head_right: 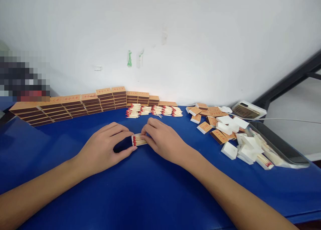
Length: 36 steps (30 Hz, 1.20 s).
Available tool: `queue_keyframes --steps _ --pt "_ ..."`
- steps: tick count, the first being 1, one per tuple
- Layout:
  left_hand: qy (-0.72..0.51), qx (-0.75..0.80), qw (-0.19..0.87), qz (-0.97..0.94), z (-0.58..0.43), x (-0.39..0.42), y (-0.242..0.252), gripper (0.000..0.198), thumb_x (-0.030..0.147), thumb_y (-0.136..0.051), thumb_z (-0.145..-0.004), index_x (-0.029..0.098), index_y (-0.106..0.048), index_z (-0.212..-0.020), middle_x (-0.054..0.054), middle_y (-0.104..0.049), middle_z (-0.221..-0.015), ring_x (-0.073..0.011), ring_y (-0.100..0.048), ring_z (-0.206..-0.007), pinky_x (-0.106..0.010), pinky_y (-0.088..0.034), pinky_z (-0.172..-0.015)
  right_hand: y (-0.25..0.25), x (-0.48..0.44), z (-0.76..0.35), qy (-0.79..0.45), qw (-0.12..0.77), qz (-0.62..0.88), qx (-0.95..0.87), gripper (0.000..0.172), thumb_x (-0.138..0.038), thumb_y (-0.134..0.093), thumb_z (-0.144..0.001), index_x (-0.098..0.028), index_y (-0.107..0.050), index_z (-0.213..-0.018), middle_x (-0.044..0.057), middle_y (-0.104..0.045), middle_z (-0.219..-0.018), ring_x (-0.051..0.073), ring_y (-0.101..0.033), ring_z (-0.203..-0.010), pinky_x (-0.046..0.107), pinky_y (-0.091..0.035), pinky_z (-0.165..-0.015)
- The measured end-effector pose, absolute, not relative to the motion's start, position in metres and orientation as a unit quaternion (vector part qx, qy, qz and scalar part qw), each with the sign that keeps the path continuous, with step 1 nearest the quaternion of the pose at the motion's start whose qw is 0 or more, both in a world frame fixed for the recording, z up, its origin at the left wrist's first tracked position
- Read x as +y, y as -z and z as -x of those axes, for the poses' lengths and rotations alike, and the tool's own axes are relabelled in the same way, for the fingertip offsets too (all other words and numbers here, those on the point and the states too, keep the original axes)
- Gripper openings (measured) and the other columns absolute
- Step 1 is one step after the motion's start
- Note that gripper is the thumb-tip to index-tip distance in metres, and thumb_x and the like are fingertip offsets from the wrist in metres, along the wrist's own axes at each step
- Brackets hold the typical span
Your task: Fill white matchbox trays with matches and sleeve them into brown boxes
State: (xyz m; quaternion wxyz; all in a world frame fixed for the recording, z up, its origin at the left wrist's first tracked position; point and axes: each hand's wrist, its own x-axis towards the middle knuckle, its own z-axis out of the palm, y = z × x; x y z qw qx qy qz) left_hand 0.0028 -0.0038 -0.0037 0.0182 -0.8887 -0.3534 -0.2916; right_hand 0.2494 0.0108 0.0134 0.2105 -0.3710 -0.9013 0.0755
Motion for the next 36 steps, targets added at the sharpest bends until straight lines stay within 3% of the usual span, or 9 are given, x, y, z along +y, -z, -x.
queue_keyframes --steps 8,12,19,36 --pt "0.288 -0.354 0.016 0.890 -0.003 -0.004 0.004 0.025 0.037 -0.070 -0.099 0.016 -0.074 -0.111 -0.009 -0.074 -0.105 -0.0261 -0.067 -0.097 -0.044 -0.059 -0.087 0.005 0.058 -0.285 -0.004 0.314 0.535 -0.784 0.013 -0.031 -0.068 -0.096 -0.022 -0.067 -0.087 0.004 -0.063 -0.082 0.021 -0.059 -0.075 0.035 -0.044 -0.068" --pt "0.286 -0.353 0.016 0.891 -0.003 -0.005 0.004 0.025 0.037 -0.070 -0.099 0.015 -0.074 -0.112 -0.009 -0.074 -0.106 -0.0261 -0.068 -0.097 -0.044 -0.059 -0.087 0.015 0.076 -0.295 -0.004 0.296 0.563 -0.772 0.017 -0.039 -0.073 -0.092 -0.022 -0.068 -0.090 0.005 -0.065 -0.086 0.023 -0.062 -0.077 0.036 -0.044 -0.069" --pt "0.285 -0.352 0.014 0.891 -0.003 -0.005 0.004 0.025 0.037 -0.069 -0.100 0.016 -0.075 -0.112 -0.009 -0.074 -0.106 -0.0264 -0.067 -0.098 -0.044 -0.059 -0.087 0.017 0.081 -0.292 -0.028 0.277 0.552 -0.786 0.010 -0.027 -0.065 -0.096 -0.021 -0.068 -0.089 0.006 -0.065 -0.090 0.023 -0.061 -0.080 0.036 -0.045 -0.072" --pt "0.285 -0.357 0.013 0.889 -0.003 -0.004 0.006 0.025 0.038 -0.070 -0.099 0.017 -0.075 -0.112 -0.009 -0.074 -0.105 -0.0260 -0.067 -0.098 -0.044 -0.059 -0.088 0.010 0.073 -0.294 -0.055 0.217 0.489 -0.843 0.014 -0.026 -0.046 -0.106 -0.022 -0.054 -0.094 0.012 -0.063 -0.104 0.027 -0.060 -0.096 0.040 -0.048 -0.086"
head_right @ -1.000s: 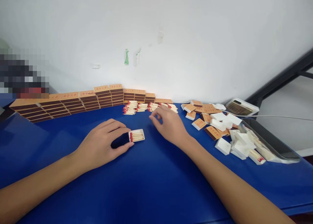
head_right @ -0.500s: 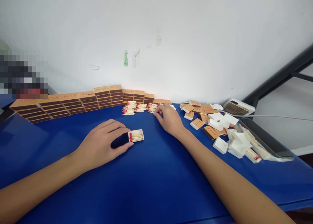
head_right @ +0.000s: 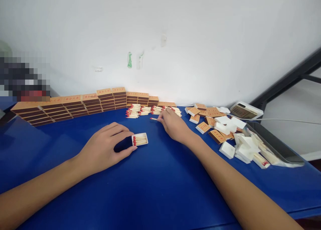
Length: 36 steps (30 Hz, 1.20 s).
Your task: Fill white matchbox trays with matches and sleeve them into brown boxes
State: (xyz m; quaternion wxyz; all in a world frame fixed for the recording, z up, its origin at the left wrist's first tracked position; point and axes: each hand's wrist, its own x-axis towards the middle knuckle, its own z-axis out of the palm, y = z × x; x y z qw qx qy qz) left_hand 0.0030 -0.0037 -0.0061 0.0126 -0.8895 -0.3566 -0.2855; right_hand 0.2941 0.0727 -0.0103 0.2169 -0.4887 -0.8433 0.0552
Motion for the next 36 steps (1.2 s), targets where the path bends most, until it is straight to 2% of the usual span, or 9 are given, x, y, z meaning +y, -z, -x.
queue_keyframes --steps 8,18,24,28,33,36 --pt "0.289 -0.363 -0.002 0.886 -0.003 -0.003 0.005 0.024 0.037 -0.072 -0.098 0.017 -0.075 -0.111 -0.008 -0.074 -0.103 -0.0257 -0.067 -0.096 -0.043 -0.059 -0.086 -0.022 0.015 -0.262 -0.169 0.179 0.409 -0.879 0.016 -0.027 -0.044 -0.111 -0.022 -0.057 -0.103 0.008 -0.062 -0.107 0.021 -0.061 -0.092 0.036 -0.050 -0.081" --pt "0.296 -0.355 0.007 0.887 -0.003 -0.004 0.004 0.022 0.035 -0.071 -0.098 0.016 -0.074 -0.110 -0.009 -0.074 -0.105 -0.0253 -0.067 -0.095 -0.043 -0.058 -0.086 -0.015 0.005 -0.255 -0.064 0.128 0.362 -0.921 0.016 -0.019 -0.046 -0.110 -0.020 -0.056 -0.098 0.008 -0.060 -0.102 0.021 -0.059 -0.085 0.035 -0.051 -0.076" --pt "0.295 -0.356 0.008 0.887 -0.003 -0.004 0.003 0.022 0.035 -0.071 -0.098 0.016 -0.074 -0.109 -0.009 -0.074 -0.105 -0.0250 -0.067 -0.096 -0.043 -0.059 -0.086 -0.020 0.003 -0.254 -0.068 0.137 0.364 -0.919 0.010 -0.019 -0.052 -0.108 -0.019 -0.062 -0.104 0.009 -0.062 -0.105 0.023 -0.062 -0.093 0.037 -0.053 -0.080" --pt "0.293 -0.355 0.006 0.888 -0.002 -0.004 0.003 0.021 0.035 -0.071 -0.098 0.017 -0.074 -0.109 -0.009 -0.074 -0.106 -0.0250 -0.067 -0.096 -0.044 -0.059 -0.087 -0.020 0.003 -0.254 -0.089 0.160 0.359 -0.915 0.012 -0.019 -0.053 -0.107 -0.019 -0.065 -0.110 0.008 -0.062 -0.106 0.021 -0.062 -0.092 0.035 -0.052 -0.079" --pt "0.293 -0.349 0.002 0.890 -0.002 -0.004 0.005 0.023 0.035 -0.071 -0.099 0.018 -0.073 -0.113 -0.009 -0.074 -0.107 -0.0253 -0.067 -0.098 -0.043 -0.058 -0.088 -0.021 0.011 -0.261 -0.102 0.207 0.372 -0.899 0.011 -0.020 -0.055 -0.106 -0.021 -0.066 -0.107 0.006 -0.064 -0.102 0.018 -0.061 -0.087 0.031 -0.048 -0.076" --pt "0.291 -0.329 -0.007 0.898 -0.002 -0.004 0.005 0.024 0.035 -0.071 -0.099 0.017 -0.073 -0.115 -0.009 -0.074 -0.108 -0.0244 -0.067 -0.097 -0.043 -0.058 -0.089 -0.020 0.028 -0.279 -0.064 0.226 0.416 -0.879 0.011 -0.024 -0.056 -0.104 -0.021 -0.067 -0.102 0.006 -0.065 -0.094 0.020 -0.060 -0.084 0.032 -0.046 -0.074"
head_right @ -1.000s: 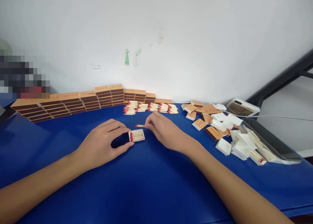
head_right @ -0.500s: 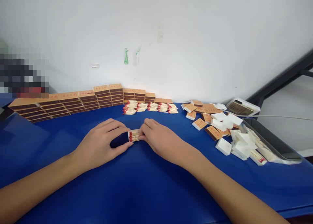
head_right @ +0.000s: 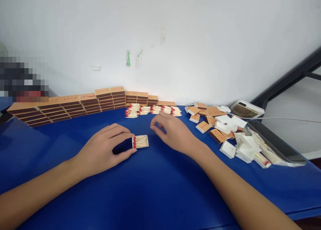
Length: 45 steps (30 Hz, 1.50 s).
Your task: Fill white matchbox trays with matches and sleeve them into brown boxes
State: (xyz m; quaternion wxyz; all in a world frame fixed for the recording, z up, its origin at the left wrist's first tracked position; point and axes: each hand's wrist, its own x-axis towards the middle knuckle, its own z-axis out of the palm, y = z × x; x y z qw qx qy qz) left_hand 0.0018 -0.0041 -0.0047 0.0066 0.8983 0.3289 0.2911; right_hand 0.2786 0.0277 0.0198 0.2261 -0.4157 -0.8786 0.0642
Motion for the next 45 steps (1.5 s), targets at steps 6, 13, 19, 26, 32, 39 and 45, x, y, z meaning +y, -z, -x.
queue_keyframes --steps 6,13,19,26,32,39,45 --pt "-0.304 0.330 -0.015 -0.893 -0.003 -0.008 0.000 0.023 0.036 -0.069 -0.100 0.018 -0.073 -0.114 -0.009 -0.075 -0.107 -0.0246 -0.068 -0.097 -0.042 -0.059 -0.087 -0.010 0.070 -0.337 0.026 0.197 0.567 -0.800 0.019 -0.029 -0.052 -0.100 -0.020 -0.066 -0.090 0.009 -0.069 -0.086 0.023 -0.060 -0.075 0.035 -0.040 -0.068" --pt "-0.311 0.302 -0.017 -0.901 -0.006 -0.015 0.001 0.024 0.035 -0.069 -0.100 0.016 -0.073 -0.114 -0.009 -0.075 -0.106 -0.0237 -0.068 -0.094 -0.041 -0.059 -0.084 -0.007 0.087 -0.372 0.042 0.145 0.582 -0.799 0.016 -0.029 -0.056 -0.095 -0.020 -0.070 -0.092 0.009 -0.069 -0.086 0.024 -0.061 -0.079 0.037 -0.043 -0.074" --pt "-0.311 0.300 -0.017 -0.902 -0.005 -0.013 0.001 0.024 0.035 -0.069 -0.101 0.016 -0.073 -0.115 -0.010 -0.075 -0.108 -0.0240 -0.068 -0.095 -0.042 -0.059 -0.085 -0.009 0.085 -0.369 0.012 0.147 0.577 -0.803 0.016 -0.028 -0.056 -0.096 -0.019 -0.069 -0.095 0.010 -0.068 -0.091 0.024 -0.060 -0.080 0.035 -0.043 -0.072" --pt "-0.306 0.320 -0.002 -0.896 -0.003 -0.010 0.002 0.026 0.035 -0.071 -0.099 0.017 -0.073 -0.118 -0.010 -0.075 -0.110 -0.0251 -0.069 -0.098 -0.043 -0.060 -0.086 -0.019 0.079 -0.364 -0.010 0.127 0.554 -0.823 0.016 -0.029 -0.058 -0.095 -0.020 -0.071 -0.094 0.008 -0.066 -0.085 0.022 -0.060 -0.077 0.033 -0.042 -0.070" --pt "-0.306 0.317 -0.002 -0.898 -0.004 -0.010 0.001 0.024 0.034 -0.072 -0.098 0.017 -0.072 -0.116 -0.010 -0.076 -0.110 -0.0254 -0.070 -0.098 -0.043 -0.060 -0.086 -0.019 0.080 -0.364 -0.026 0.108 0.571 -0.814 0.017 -0.029 -0.054 -0.097 -0.020 -0.067 -0.089 0.010 -0.069 -0.089 0.023 -0.061 -0.077 0.033 -0.043 -0.069" --pt "-0.304 0.315 -0.004 -0.899 -0.004 -0.010 0.001 0.026 0.034 -0.073 -0.098 0.015 -0.073 -0.116 -0.010 -0.075 -0.109 -0.0261 -0.070 -0.098 -0.043 -0.060 -0.086 -0.019 0.082 -0.375 -0.039 0.108 0.548 -0.828 0.015 -0.029 -0.054 -0.098 -0.021 -0.066 -0.094 0.009 -0.067 -0.090 0.023 -0.061 -0.080 0.034 -0.044 -0.072" --pt "-0.299 0.319 -0.003 -0.899 -0.004 -0.010 0.001 0.025 0.035 -0.072 -0.098 0.017 -0.073 -0.115 -0.010 -0.075 -0.110 -0.0256 -0.070 -0.098 -0.043 -0.060 -0.086 -0.015 0.084 -0.370 -0.058 0.113 0.549 -0.826 0.019 -0.033 -0.053 -0.099 -0.020 -0.064 -0.090 0.010 -0.067 -0.092 0.023 -0.060 -0.079 0.034 -0.045 -0.073"
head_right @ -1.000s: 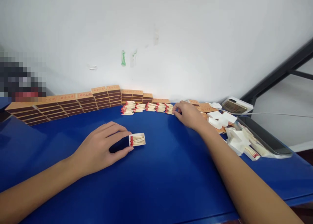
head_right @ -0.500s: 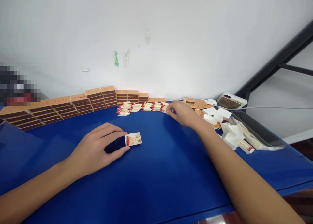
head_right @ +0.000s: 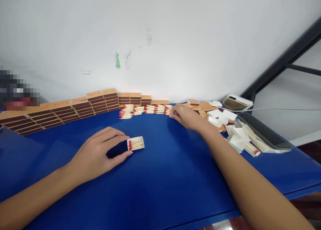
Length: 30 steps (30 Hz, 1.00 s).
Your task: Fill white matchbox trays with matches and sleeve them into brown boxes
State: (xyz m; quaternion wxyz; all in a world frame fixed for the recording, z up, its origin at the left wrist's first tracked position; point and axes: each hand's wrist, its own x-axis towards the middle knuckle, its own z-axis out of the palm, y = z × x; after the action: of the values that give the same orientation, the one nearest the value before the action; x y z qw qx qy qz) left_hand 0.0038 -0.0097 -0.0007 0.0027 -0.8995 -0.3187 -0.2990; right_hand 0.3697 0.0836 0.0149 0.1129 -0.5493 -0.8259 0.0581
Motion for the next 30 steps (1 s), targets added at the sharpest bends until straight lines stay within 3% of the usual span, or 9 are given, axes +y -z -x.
queue_keyframes --steps 9,30 --pt "0.296 -0.317 0.000 0.901 -0.0037 -0.0104 0.0013 0.026 0.034 -0.074 -0.097 0.016 -0.073 -0.116 -0.010 -0.075 -0.111 -0.0260 -0.070 -0.099 -0.043 -0.060 -0.086 -0.0125 0.0861 -0.3734 -0.056 0.120 0.542 -0.830 0.020 -0.035 -0.052 -0.101 -0.021 -0.066 -0.097 0.010 -0.067 -0.092 0.023 -0.060 -0.081 0.034 -0.045 -0.073" --pt "0.296 -0.320 0.004 0.900 -0.0032 -0.0096 0.0020 0.025 0.035 -0.072 -0.098 0.016 -0.074 -0.115 -0.010 -0.076 -0.110 -0.0254 -0.070 -0.099 -0.042 -0.060 -0.086 -0.0070 0.0868 -0.3663 -0.028 0.131 0.548 -0.826 0.013 -0.026 -0.051 -0.100 -0.021 -0.058 -0.090 0.012 -0.065 -0.094 0.026 -0.061 -0.084 0.035 -0.047 -0.077"
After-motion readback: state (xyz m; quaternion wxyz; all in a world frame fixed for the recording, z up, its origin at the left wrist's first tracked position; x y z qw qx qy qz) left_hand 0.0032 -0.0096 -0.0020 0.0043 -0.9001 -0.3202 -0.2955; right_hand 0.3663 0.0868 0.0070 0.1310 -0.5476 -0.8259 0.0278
